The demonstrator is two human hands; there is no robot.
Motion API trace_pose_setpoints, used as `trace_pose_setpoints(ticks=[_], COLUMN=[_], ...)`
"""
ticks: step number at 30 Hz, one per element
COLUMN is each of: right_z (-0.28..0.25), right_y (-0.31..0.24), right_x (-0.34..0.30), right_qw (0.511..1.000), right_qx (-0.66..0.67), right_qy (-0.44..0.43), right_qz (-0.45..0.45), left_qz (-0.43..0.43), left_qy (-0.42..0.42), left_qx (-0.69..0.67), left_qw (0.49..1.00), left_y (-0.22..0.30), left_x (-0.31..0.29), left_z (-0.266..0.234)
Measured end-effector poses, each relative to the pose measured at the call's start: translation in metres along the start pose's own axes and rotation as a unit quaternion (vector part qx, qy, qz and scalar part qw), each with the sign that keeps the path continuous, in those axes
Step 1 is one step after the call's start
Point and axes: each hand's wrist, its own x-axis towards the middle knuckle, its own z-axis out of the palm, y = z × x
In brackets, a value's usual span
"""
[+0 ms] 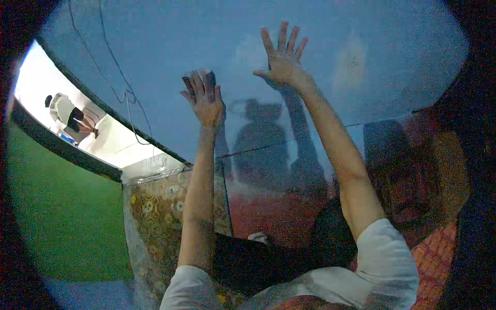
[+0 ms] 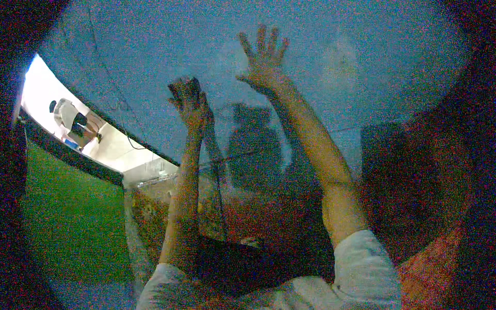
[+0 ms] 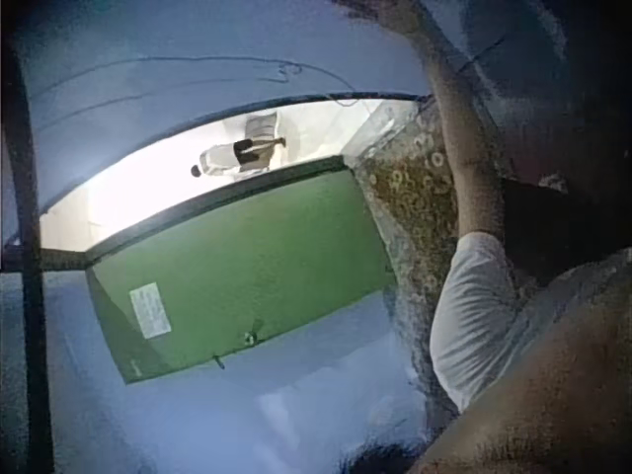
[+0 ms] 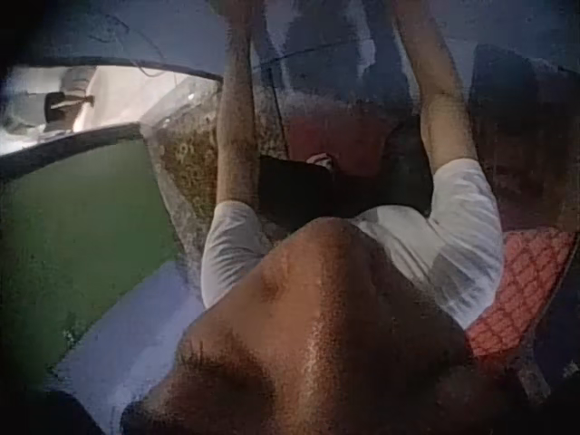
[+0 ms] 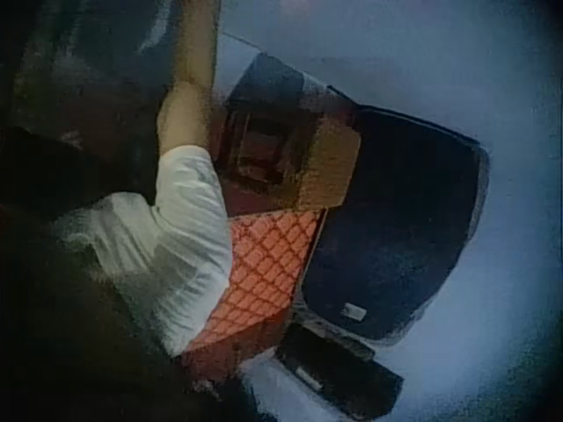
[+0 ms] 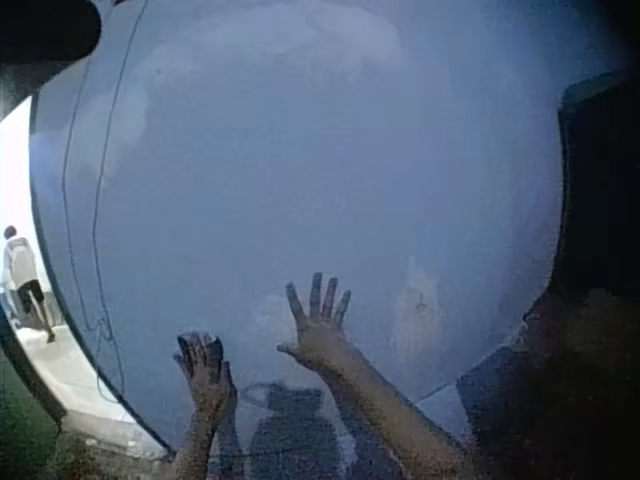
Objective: The person sands a light blue ceiling using a sanding block, moving the block in circular and back-and-forth motions over several white patched areas.
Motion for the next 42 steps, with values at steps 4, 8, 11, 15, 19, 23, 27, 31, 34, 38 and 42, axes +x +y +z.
trace_pose_setpoints(ticks=[4,8,11,15,19,23,27,31,34,38,42], right_z=[0.000,-0.005,-0.003,0.003,-0.001,-0.001,-0.005,-0.006,-0.009,-0.010,-0.006], right_y=[0.012,0.006,0.016,0.008,0.007,0.010,0.007,0.001,0.007,0.011,0.012], right_x=[-0.002,-0.001,0.000,0.003,0.000,-0.007,-0.004,-0.001,-0.003,-0.004,-0.004], right_qw=[0.999,0.999,0.999,0.999,0.999,0.999,0.999,0.999,0.999,0.999,0.999], right_qx=[0.018,0.006,0.000,-0.002,-0.003,0.011,0.024,0.018,0.012,0.014,0.011], right_qy=[0.039,0.024,0.016,0.010,-0.012,0.018,0.011,-0.006,-0.033,-0.036,-0.027], right_qz=[-0.033,-0.026,-0.038,-0.051,-0.033,-0.029,-0.035,-0.035,-0.037,-0.038,-0.043], left_qz=[-0.001,-0.009,-0.021,-0.001,0.003,-0.007,-0.017,-0.025,-0.019,-0.035,-0.052], left_qy=[-0.032,0.016,0.023,-0.021,-0.037,-0.016,0.013,-0.032,-0.034,0.010,0.028], left_qx=[0.040,-0.058,-0.124,-0.025,-0.019,-0.013,-0.072,-0.024,-0.034,-0.074,-0.085], left_qw=[0.999,0.998,0.992,0.999,0.999,1.000,0.997,0.999,0.999,0.997,0.995], left_y=[0.012,0.006,0.018,0.004,0.002,0.016,0.011,0.005,0.011,0.018,0.010], left_x=[0.019,0.039,0.027,-0.009,-0.001,0.034,0.016,-0.026,-0.023,0.013,0.022], left_z=[-0.011,-0.016,-0.004,0.011,0.008,-0.015,-0.007,0.015,0.011,-0.010,-0.015])
